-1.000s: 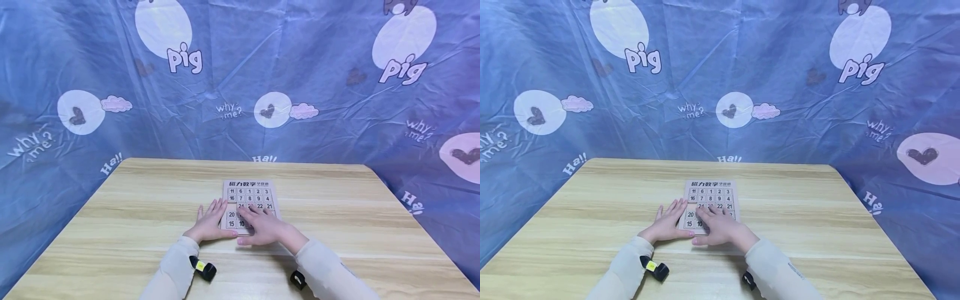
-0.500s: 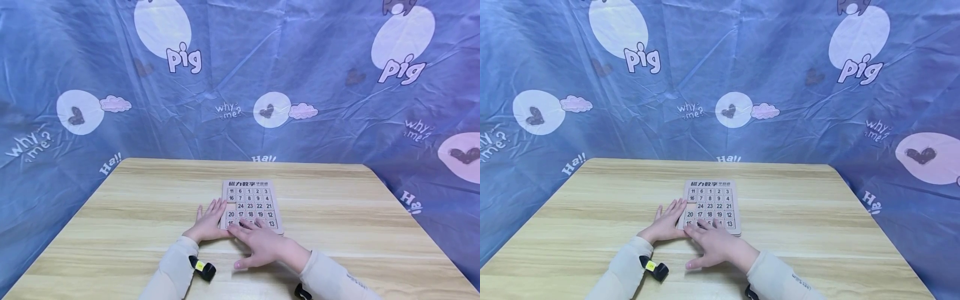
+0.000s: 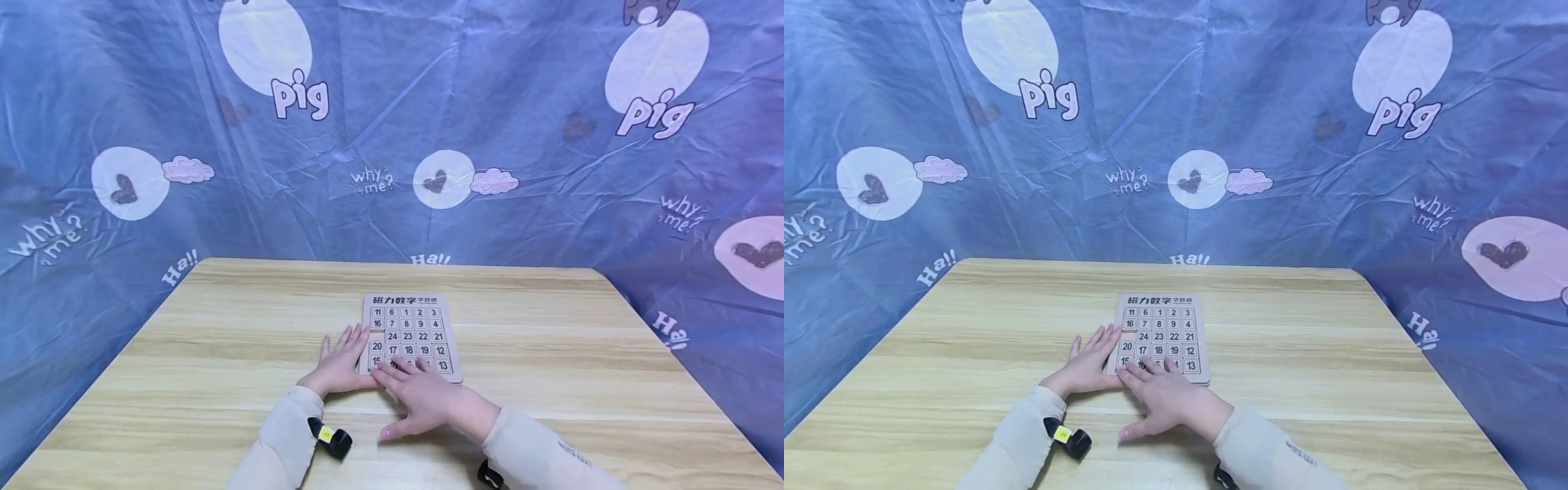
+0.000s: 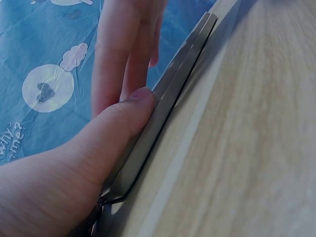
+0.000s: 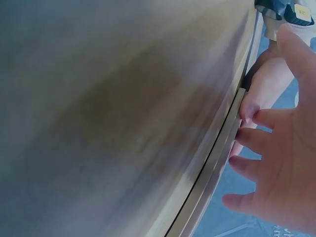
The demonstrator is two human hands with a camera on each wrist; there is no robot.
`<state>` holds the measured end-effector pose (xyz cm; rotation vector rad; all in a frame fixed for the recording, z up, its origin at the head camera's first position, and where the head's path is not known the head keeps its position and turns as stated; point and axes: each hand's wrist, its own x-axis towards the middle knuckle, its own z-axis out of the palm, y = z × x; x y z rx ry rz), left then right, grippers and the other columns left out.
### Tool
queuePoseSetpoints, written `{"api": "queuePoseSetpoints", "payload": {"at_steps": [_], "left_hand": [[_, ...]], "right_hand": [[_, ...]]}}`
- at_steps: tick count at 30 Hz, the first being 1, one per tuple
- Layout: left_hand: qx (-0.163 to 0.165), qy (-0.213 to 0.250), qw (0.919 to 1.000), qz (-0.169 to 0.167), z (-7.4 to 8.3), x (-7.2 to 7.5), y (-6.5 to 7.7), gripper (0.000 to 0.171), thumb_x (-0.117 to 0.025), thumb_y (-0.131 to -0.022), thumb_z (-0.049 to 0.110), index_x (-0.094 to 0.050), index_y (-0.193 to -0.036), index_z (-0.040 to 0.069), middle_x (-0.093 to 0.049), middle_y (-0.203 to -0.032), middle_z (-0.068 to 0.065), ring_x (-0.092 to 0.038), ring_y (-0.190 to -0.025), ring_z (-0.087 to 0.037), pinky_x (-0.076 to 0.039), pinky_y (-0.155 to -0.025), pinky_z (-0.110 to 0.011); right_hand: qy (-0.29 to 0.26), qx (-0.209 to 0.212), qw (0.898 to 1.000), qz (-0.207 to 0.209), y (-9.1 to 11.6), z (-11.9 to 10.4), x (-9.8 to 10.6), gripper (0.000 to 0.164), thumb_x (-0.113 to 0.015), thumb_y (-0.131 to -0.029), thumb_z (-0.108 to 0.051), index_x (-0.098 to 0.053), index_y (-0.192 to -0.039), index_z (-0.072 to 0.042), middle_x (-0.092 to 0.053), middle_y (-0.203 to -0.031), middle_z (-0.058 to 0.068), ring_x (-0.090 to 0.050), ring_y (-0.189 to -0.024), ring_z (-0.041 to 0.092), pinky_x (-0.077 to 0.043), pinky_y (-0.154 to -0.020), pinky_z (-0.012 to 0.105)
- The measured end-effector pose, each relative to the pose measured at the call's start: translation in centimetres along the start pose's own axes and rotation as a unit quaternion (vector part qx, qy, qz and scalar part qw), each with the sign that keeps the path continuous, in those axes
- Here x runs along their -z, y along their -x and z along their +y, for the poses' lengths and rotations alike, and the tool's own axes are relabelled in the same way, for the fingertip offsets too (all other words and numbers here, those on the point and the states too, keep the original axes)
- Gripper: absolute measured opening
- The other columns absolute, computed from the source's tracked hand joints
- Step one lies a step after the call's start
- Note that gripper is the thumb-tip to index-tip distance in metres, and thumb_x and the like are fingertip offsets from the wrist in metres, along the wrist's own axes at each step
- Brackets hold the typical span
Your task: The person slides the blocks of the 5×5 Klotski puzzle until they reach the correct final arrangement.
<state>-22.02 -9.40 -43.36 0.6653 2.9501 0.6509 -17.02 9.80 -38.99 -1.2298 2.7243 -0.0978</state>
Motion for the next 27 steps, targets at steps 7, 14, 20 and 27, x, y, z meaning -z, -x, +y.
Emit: {"api": "queuePoseSetpoints", "payload": {"at_steps": [7,14,20,27], "left_hand": [[0.0,0.007,1.0,0.0,0.0,-0.1,-0.1,0.107,-0.054,-0.059,0.072,-0.017,-0.138,0.009,-0.014,-0.141,-0.014,-0.006,-0.128,-0.028,0.007,-0.094,-0.056],[0.008,0.01,0.9999,-0.009,-0.1,0.0,-0.1,0.107,-0.054,-0.06,0.07,-0.016,-0.139,0.009,-0.012,-0.141,-0.012,-0.004,-0.128,-0.026,0.008,-0.094,-0.055],[0.007,0.006,0.9999,-0.006,-0.2,0.1,-0.1,0.106,-0.055,-0.06,0.069,-0.017,-0.138,0.009,-0.013,-0.141,-0.013,-0.005,-0.128,-0.027,0.007,-0.094,-0.055],[0.009,0.004,0.9999,-0.008,-0.1,0.0,-0.1,0.108,-0.052,-0.059,0.073,-0.015,-0.139,0.01,-0.011,-0.141,-0.012,-0.004,-0.128,-0.026,0.009,-0.094,-0.055]], "right_hand": [[0.023,-0.013,1.0,0.002,-0.7,0.2,0.1,0.091,-0.042,-0.069,-0.07,-0.024,-0.137,-0.014,-0.022,-0.139,0.007,-0.017,-0.125,0.031,-0.014,-0.094,0.056],[0.027,-0.021,0.999,-0.008,-1.3,0.4,0.2,0.091,-0.041,-0.069,-0.072,-0.023,-0.138,-0.014,-0.019,-0.141,0.007,-0.016,-0.125,0.031,-0.015,-0.094,0.056],[0.03,-0.018,0.999,-0.005,-1.5,0.4,0.2,0.092,-0.041,-0.068,-0.073,-0.023,-0.138,-0.015,-0.018,-0.141,0.007,-0.015,-0.126,0.032,-0.015,-0.094,0.057],[0.001,-0.018,1.0,0.009,-0.2,1.2,0.3,0.091,-0.044,-0.07,-0.069,-0.022,-0.138,-0.013,-0.018,-0.14,0.009,-0.015,-0.126,0.032,-0.013,-0.095,0.056]]}}
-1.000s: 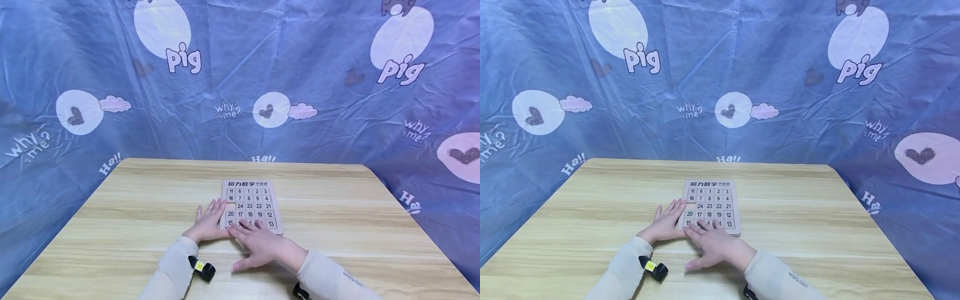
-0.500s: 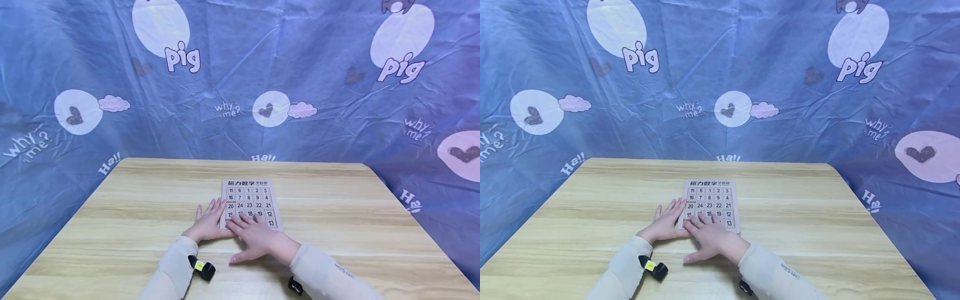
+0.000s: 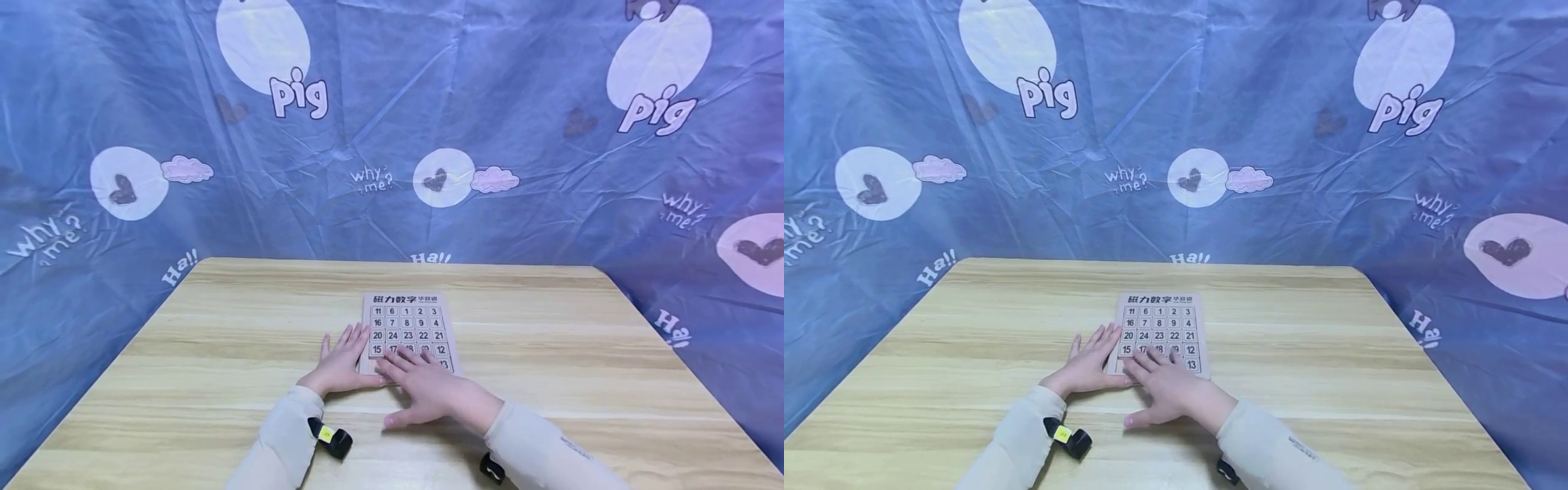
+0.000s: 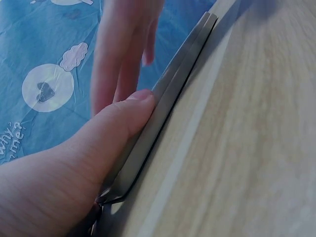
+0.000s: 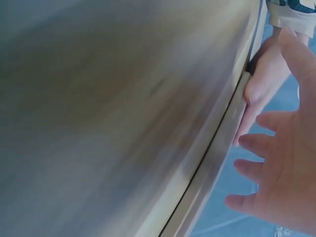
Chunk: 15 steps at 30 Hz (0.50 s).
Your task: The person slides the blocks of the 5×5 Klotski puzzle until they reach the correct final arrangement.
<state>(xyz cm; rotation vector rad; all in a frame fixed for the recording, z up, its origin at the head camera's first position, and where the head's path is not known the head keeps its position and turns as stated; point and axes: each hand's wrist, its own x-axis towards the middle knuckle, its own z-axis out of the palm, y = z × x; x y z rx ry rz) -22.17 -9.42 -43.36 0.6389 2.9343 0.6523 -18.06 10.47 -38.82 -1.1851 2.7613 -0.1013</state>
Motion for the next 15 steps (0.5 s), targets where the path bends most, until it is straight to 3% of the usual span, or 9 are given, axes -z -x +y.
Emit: {"api": "queuePoseSetpoints", "payload": {"at_steps": [15], "left_hand": [[-0.006,0.009,0.9999,0.0,0.3,0.2,0.0,0.107,-0.055,-0.06,0.07,-0.015,-0.139,0.009,-0.012,-0.141,-0.014,-0.005,-0.128,-0.028,0.007,-0.095,-0.055]], "right_hand": [[-0.023,-0.036,0.998,0.043,6.2,4.1,-0.5,0.091,-0.049,-0.07,-0.066,-0.025,-0.137,-0.009,-0.025,-0.138,0.012,-0.018,-0.124,0.033,-0.015,-0.092,0.06]]}}
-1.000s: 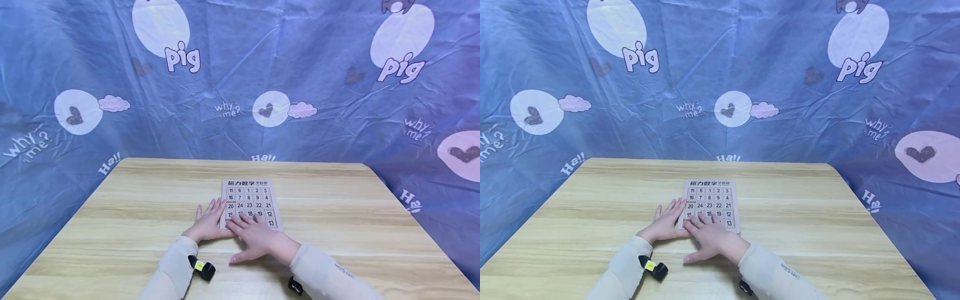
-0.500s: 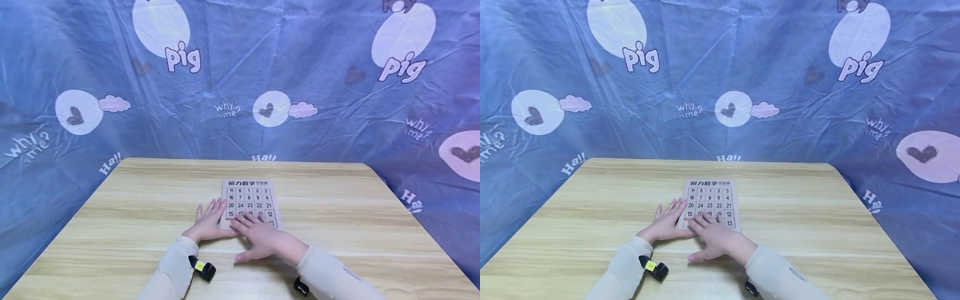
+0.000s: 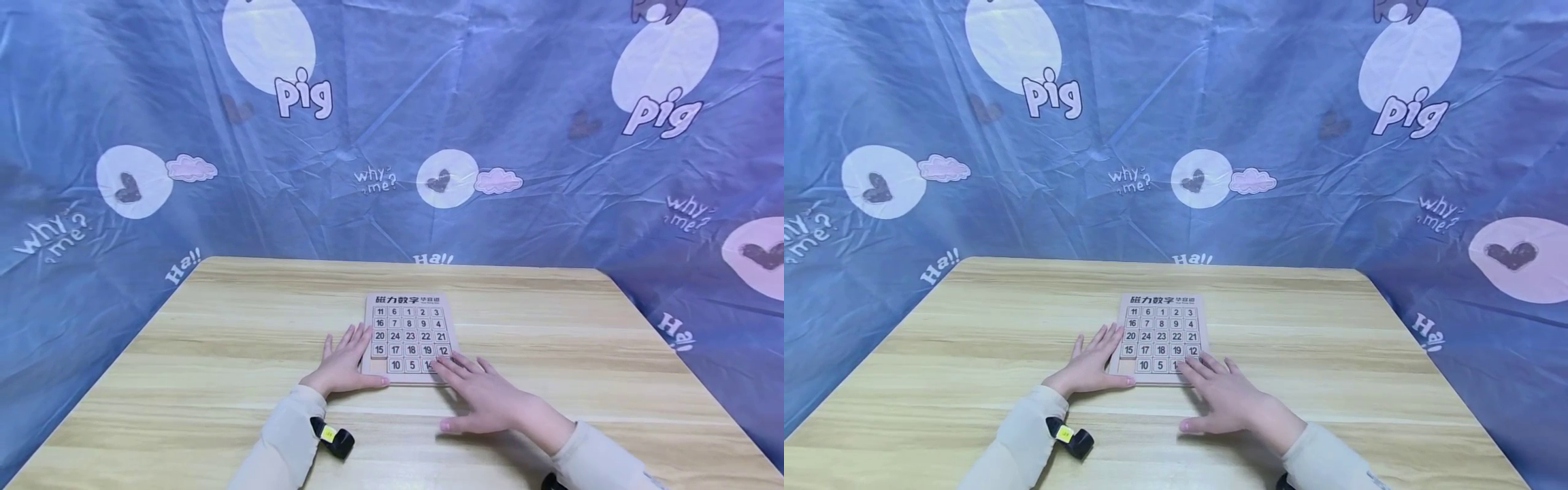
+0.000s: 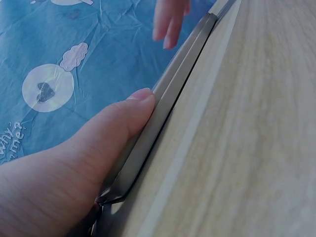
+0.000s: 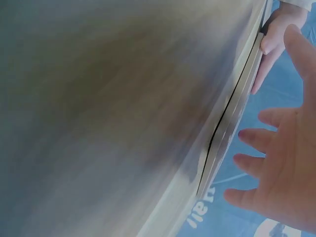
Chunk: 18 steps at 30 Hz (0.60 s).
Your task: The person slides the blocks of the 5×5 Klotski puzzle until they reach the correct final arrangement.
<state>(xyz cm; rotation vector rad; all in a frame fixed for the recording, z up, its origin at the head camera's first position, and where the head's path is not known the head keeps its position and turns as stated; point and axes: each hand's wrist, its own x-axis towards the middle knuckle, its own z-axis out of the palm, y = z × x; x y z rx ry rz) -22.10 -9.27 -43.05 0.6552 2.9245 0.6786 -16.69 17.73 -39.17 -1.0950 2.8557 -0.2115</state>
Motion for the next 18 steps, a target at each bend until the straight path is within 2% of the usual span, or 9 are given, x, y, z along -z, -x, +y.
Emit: {"api": "queuePoseSetpoints", "payload": {"at_steps": [8,18], "left_hand": [[-0.001,0.001,1.0,0.003,0.0,-0.1,-0.1,0.108,-0.055,-0.059,0.071,-0.016,-0.139,0.01,-0.013,-0.141,-0.014,-0.006,-0.128,-0.028,0.007,-0.095,-0.055],[0.004,0.001,1.0,0.0,0.0,-0.1,0.0,0.108,-0.055,-0.059,0.071,-0.015,-0.139,0.01,-0.012,-0.141,-0.012,-0.005,-0.128,-0.027,0.008,-0.095,-0.054]], "right_hand": [[-0.014,-0.016,1.0,0.012,1.4,0.7,0.0,0.089,-0.049,-0.071,-0.065,-0.027,-0.136,-0.009,-0.03,-0.136,0.01,-0.023,-0.123,0.034,-0.016,-0.091,0.061],[-0.015,-0.002,1.0,0.011,0.8,0.2,0.0,0.088,-0.051,-0.071,-0.064,-0.028,-0.135,-0.008,-0.032,-0.135,0.011,-0.025,-0.122,0.033,-0.02,-0.088,0.062]]}}
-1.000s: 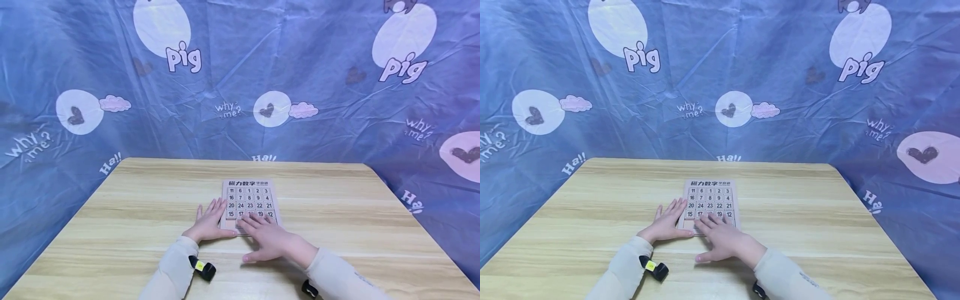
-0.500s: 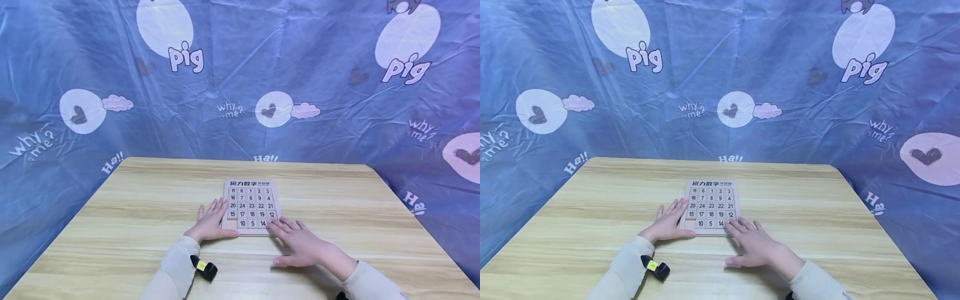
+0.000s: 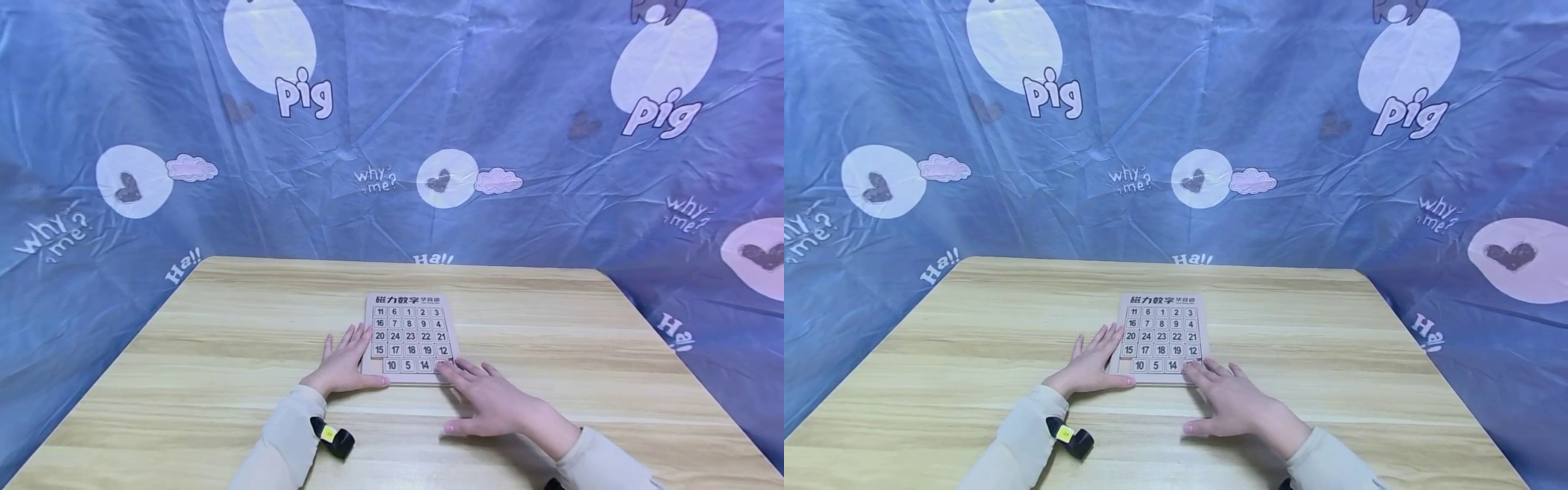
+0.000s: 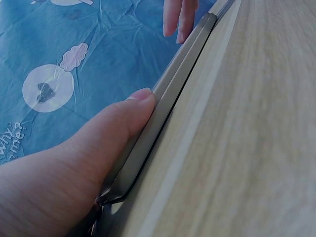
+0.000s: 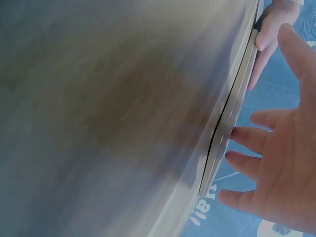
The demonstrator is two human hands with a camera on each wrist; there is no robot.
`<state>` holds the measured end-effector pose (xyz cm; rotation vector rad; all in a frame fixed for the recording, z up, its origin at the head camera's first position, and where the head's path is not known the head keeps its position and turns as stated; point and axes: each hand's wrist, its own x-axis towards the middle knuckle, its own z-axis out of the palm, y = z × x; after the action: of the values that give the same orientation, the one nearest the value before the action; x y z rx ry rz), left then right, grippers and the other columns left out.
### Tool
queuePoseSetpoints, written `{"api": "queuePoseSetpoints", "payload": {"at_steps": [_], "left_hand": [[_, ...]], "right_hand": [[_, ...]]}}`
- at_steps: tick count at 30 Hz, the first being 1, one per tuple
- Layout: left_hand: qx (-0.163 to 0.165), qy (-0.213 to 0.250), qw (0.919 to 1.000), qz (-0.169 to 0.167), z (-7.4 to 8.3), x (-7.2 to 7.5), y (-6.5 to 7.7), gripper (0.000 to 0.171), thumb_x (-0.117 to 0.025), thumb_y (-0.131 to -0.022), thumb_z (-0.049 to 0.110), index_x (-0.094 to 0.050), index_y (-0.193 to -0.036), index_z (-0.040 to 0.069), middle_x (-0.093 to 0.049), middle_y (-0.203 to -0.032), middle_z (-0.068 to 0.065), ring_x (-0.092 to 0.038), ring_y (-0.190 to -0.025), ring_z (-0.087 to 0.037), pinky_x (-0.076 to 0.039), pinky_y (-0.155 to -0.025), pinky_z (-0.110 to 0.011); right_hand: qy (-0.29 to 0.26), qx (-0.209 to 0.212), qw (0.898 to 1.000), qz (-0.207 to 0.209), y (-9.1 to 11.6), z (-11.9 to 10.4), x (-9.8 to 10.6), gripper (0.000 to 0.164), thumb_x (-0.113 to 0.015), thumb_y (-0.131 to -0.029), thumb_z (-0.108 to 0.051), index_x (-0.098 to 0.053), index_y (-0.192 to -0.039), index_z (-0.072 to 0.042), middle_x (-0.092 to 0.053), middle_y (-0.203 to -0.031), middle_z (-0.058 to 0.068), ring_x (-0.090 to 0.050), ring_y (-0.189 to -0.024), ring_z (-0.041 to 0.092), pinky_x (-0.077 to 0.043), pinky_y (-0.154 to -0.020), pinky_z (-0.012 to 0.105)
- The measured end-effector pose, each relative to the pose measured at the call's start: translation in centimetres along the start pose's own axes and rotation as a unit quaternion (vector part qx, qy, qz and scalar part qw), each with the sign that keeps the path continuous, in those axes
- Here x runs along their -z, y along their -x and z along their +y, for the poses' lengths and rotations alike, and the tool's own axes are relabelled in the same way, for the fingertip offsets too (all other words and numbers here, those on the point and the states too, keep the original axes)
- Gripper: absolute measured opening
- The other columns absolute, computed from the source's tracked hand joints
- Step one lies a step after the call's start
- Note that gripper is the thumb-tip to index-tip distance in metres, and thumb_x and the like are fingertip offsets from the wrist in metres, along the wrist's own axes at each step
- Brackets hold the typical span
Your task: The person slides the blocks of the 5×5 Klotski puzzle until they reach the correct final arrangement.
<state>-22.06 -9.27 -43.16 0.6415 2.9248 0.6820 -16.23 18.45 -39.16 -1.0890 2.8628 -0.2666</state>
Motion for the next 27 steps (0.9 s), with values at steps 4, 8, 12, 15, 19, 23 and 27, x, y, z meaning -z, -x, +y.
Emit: {"api": "queuePoseSetpoints", "payload": {"at_steps": [4,8,12,15,19,23,27], "left_hand": [[0.005,-0.006,1.0,-0.002,0.0,0.0,0.0,0.108,-0.054,-0.059,0.071,-0.014,-0.139,0.011,-0.011,-0.142,-0.011,-0.004,-0.128,-0.025,0.008,-0.095,-0.054],[0.005,-0.01,0.9999,-0.001,-0.1,0.0,0.0,0.108,-0.054,-0.059,0.071,-0.014,-0.139,0.01,-0.011,-0.142,-0.012,-0.005,-0.128,-0.026,0.007,-0.095,-0.054],[0.003,-0.008,1.0,0.001,-0.1,0.0,0.0,0.107,-0.055,-0.06,0.07,-0.015,-0.139,0.009,-0.012,-0.141,-0.013,-0.005,-0.128,-0.027,0.006,-0.095,-0.055],[0.003,-0.004,1.0,0.001,-0.1,0.0,0.0,0.107,-0.056,-0.06,0.069,-0.016,-0.139,0.009,-0.013,-0.141,-0.013,-0.006,-0.128,-0.027,0.007,-0.095,-0.054],[0.005,-0.005,1.0,0.002,-0.2,0.0,0.0,0.107,-0.055,-0.06,0.07,-0.016,-0.139,0.009,-0.012,-0.141,-0.013,-0.006,-0.128,-0.027,0.007,-0.095,-0.054],[0.006,-0.012,0.9999,-0.002,-0.2,-0.1,0.0,0.108,-0.052,-0.059,0.073,-0.015,-0.139,0.011,-0.011,-0.142,-0.011,-0.005,-0.128,-0.026,0.007,-0.095,-0.054],[0.004,-0.01,0.9999,-0.002,-0.1,0.0,0.0,0.109,-0.052,-0.058,0.074,-0.014,-0.139,0.011,-0.011,-0.142,-0.011,-0.004,-0.128,-0.026,0.008,-0.095,-0.054]], "right_hand": [[0.002,0.006,1.0,-0.003,-0.3,-0.3,-0.1,0.088,-0.05,-0.071,-0.064,-0.028,-0.135,-0.009,-0.031,-0.135,0.012,-0.024,-0.122,0.032,-0.02,-0.088,0.062],[0.005,0.012,1.0,-0.006,-0.8,-0.6,-0.2,0.088,-0.05,-0.071,-0.064,-0.028,-0.136,-0.009,-0.031,-0.135,0.012,-0.024,-0.123,0.031,-0.02,-0.089,0.061],[0.006,0.016,1.0,-0.011,-1.3,-1.0,-0.2,0.089,-0.05,-0.07,-0.065,-0.027,-0.136,-0.01,-0.031,-0.135,0.012,-0.023,-0.123,0.031,-0.019,-0.089,0.061],[0.007,0.017,1.0,-0.015,-1.6,-1.2,-0.2,0.09,-0.049,-0.07,-0.066,-0.026,-0.136,-0.01,-0.031,-0.135,0.012,-0.022,-0.124,0.031,-0.018,-0.09,0.06],[-0.001,0.015,1.0,-0.021,-1.8,-1.2,0.0,0.091,-0.05,-0.069,-0.066,-0.026,-0.136,-0.009,-0.032,-0.135,0.011,-0.023,-0.123,0.032,-0.017,-0.09,0.061],[-0.02,0.005,1.0,-0.022,-2.2,-0.6,0.5,0.089,-0.051,-0.072,-0.062,-0.025,-0.136,-0.007,-0.03,-0.136,0.011,-0.022,-0.122,0.036,-0.016,-0.09,0.062],[-0.029,-0.014,0.999,-0.008,-2.9,0.6,0.9,0.087,-0.05,-0.074,-0.06,-0.023,-0.136,-0.006,-0.027,-0.137,0.013,-0.021,-0.122,0.039,-0.016,-0.09,0.061]]}}
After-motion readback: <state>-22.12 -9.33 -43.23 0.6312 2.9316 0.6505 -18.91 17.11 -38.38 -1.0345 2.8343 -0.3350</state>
